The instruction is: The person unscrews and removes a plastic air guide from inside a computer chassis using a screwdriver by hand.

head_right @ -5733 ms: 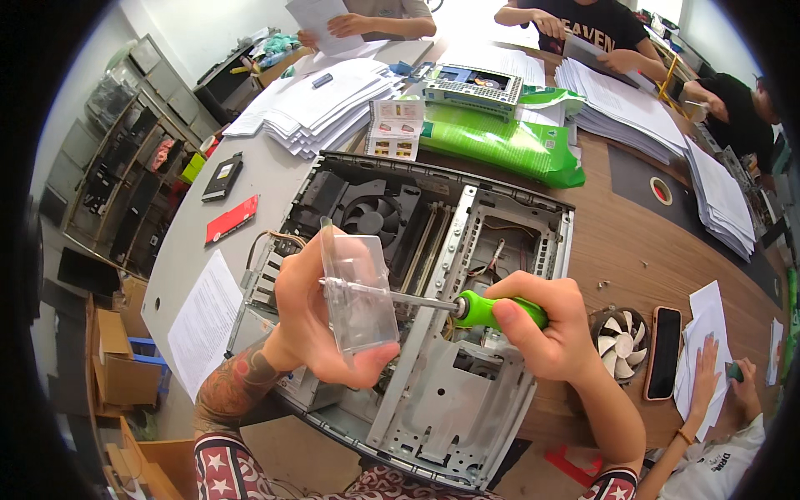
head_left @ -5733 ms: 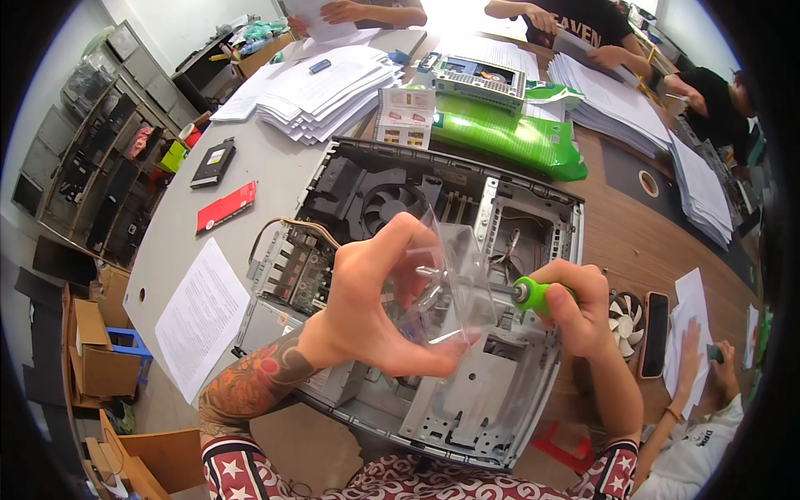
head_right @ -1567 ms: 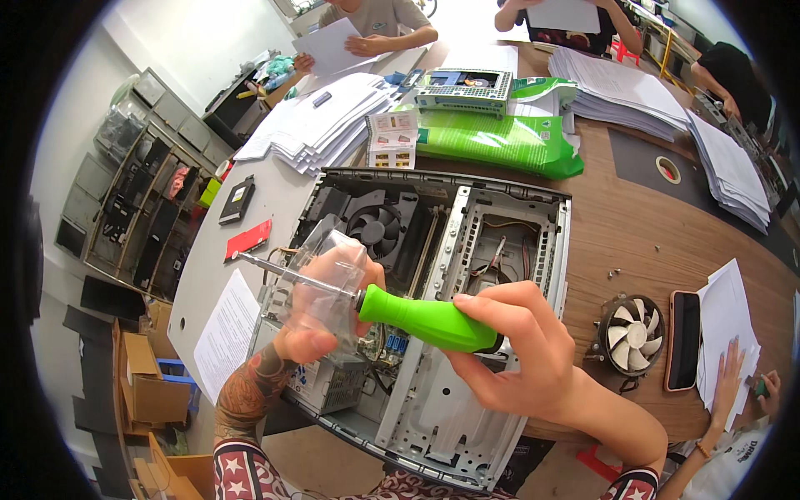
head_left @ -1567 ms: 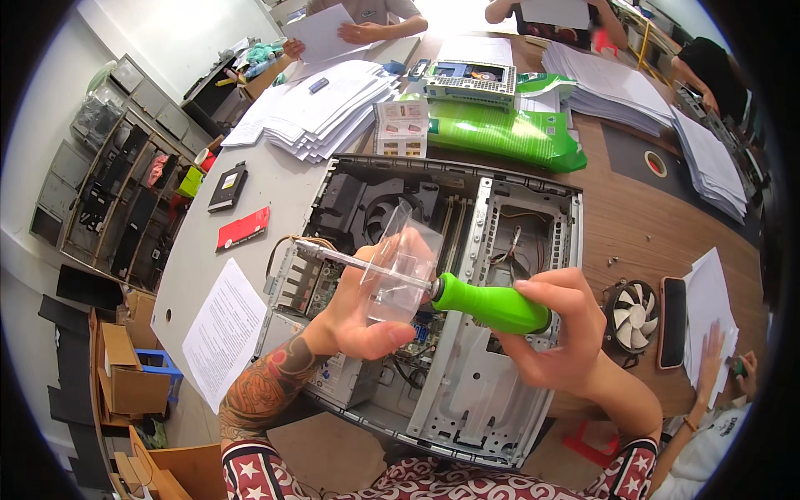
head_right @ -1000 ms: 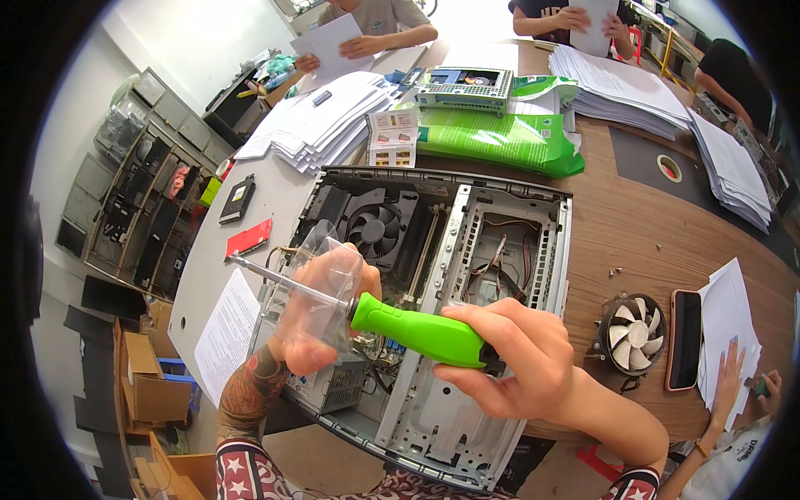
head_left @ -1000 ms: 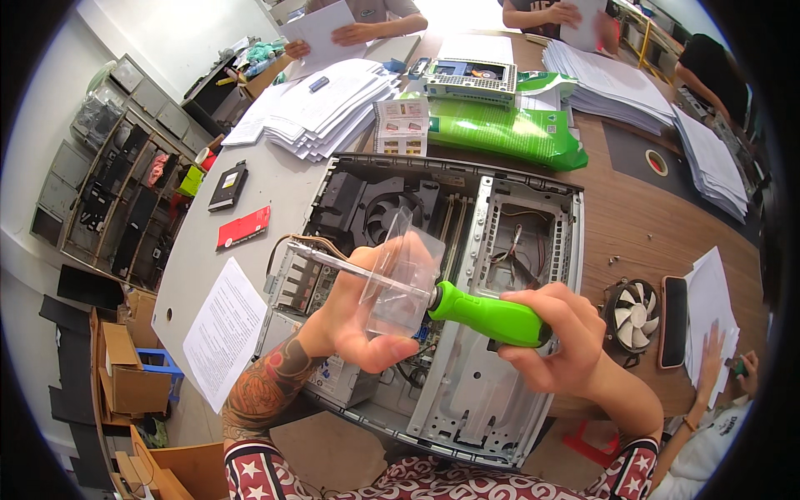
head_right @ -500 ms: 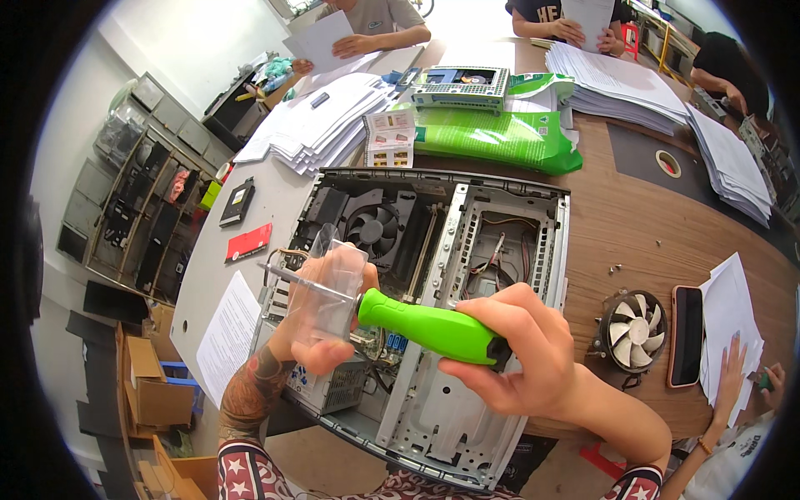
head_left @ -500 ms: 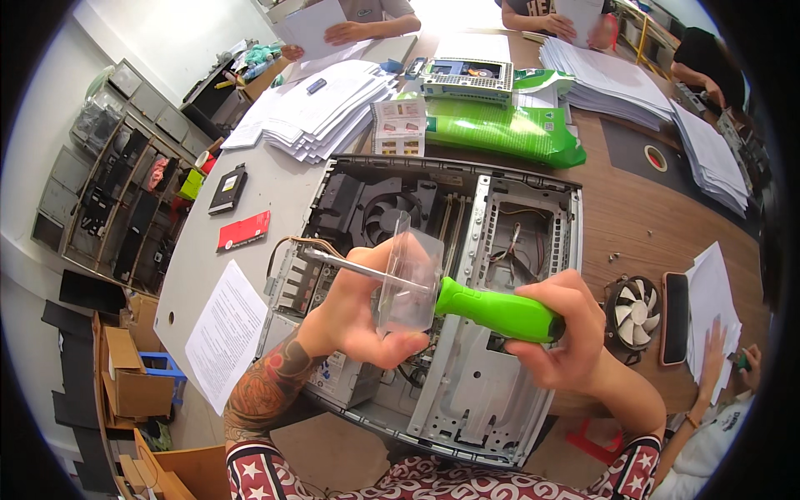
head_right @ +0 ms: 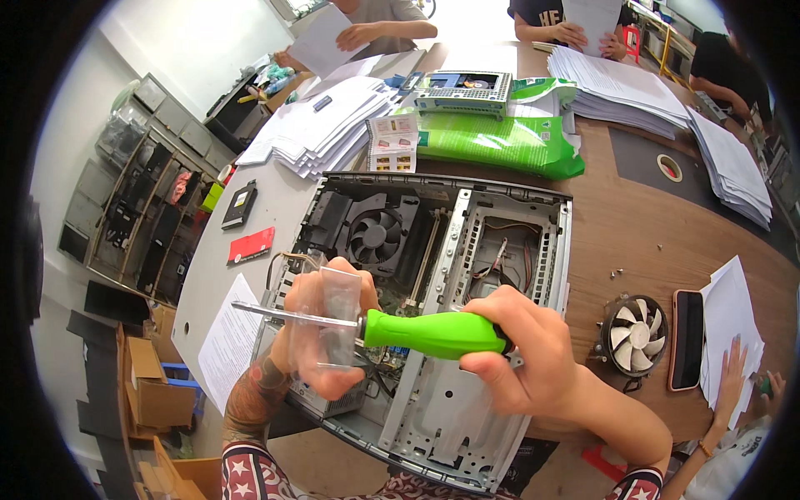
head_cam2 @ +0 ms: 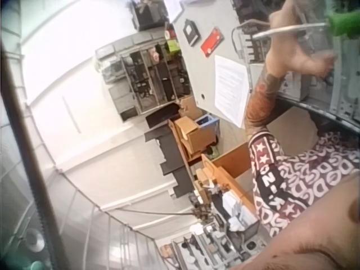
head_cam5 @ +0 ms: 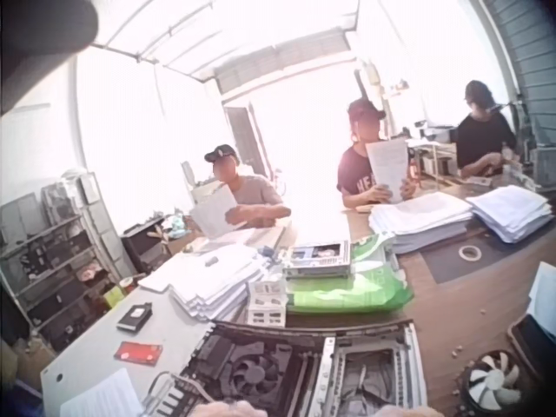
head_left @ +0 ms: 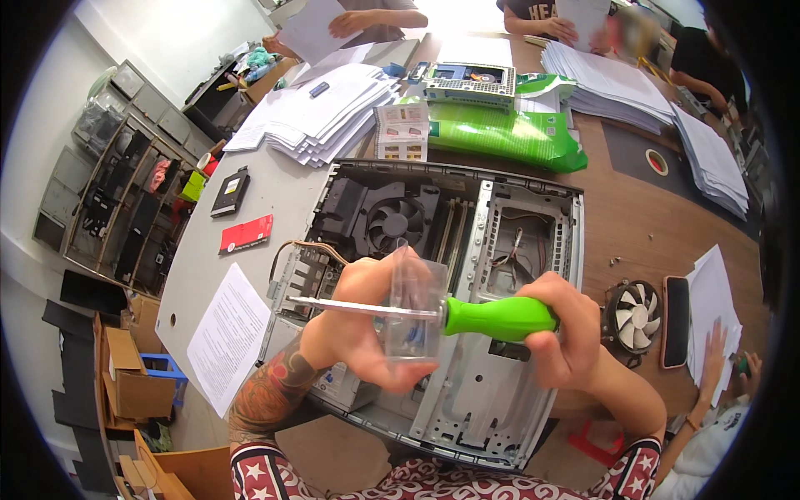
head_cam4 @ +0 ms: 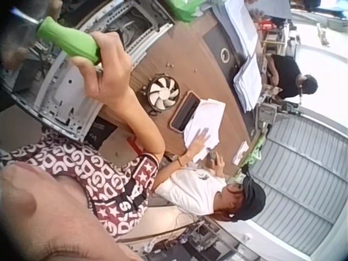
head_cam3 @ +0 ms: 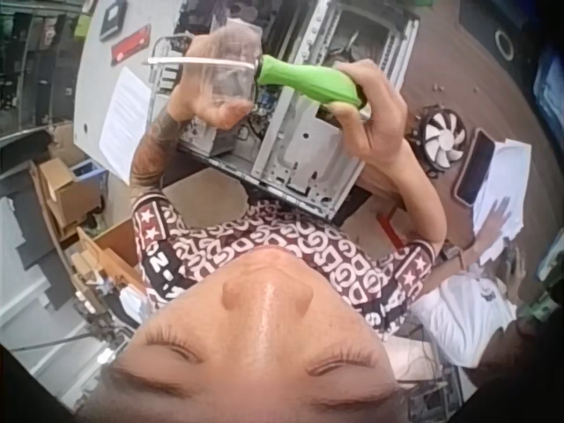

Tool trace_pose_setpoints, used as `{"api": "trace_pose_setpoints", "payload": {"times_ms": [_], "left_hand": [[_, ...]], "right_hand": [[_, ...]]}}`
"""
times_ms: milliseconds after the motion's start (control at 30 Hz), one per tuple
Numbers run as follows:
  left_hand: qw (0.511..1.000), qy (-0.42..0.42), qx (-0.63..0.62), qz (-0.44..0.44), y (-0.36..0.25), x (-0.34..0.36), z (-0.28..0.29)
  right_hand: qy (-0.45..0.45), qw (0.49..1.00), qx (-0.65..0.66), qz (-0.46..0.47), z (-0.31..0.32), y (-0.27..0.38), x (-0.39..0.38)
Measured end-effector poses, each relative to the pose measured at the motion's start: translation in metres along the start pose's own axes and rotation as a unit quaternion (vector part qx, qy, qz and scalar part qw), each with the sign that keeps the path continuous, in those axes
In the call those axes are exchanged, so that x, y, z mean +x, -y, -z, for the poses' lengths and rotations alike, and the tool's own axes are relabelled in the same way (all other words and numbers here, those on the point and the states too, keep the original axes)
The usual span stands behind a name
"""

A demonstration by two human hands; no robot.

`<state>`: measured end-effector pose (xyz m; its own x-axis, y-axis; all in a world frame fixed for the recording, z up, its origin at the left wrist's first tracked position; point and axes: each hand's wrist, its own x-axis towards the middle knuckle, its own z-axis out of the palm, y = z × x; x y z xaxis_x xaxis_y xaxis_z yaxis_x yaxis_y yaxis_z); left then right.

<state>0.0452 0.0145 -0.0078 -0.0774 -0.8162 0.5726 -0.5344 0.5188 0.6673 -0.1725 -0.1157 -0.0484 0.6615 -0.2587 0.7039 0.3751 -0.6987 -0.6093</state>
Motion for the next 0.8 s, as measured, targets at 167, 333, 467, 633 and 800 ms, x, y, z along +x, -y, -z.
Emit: {"api": "trace_pose_setpoints", "payload": {"times_ms": [167,333,467,633,800], "left_hand": [[0.979,-0.025,0.201,-0.001,-0.013,0.004,0.001],[0.947,-0.044,0.307,-0.081,-0.018,0.003,-0.009],[0.949,-0.027,0.307,-0.069,-0.015,-0.001,-0.009],[0.954,-0.052,0.283,-0.087,-0.020,0.002,-0.009],[0.954,-0.021,0.295,-0.054,-0.020,-0.002,-0.008]], "right_hand": [[0.066,0.948,0.199,-0.239,0.007,0.006,0.007],[0.057,0.892,0.345,-0.286,0.009,-0.002,0.012],[0.042,0.881,0.365,-0.298,0.008,-0.005,0.012],[0.044,0.874,0.369,-0.313,0.008,-0.007,0.011],[0.033,0.871,0.374,-0.316,0.009,-0.008,0.010]]}}
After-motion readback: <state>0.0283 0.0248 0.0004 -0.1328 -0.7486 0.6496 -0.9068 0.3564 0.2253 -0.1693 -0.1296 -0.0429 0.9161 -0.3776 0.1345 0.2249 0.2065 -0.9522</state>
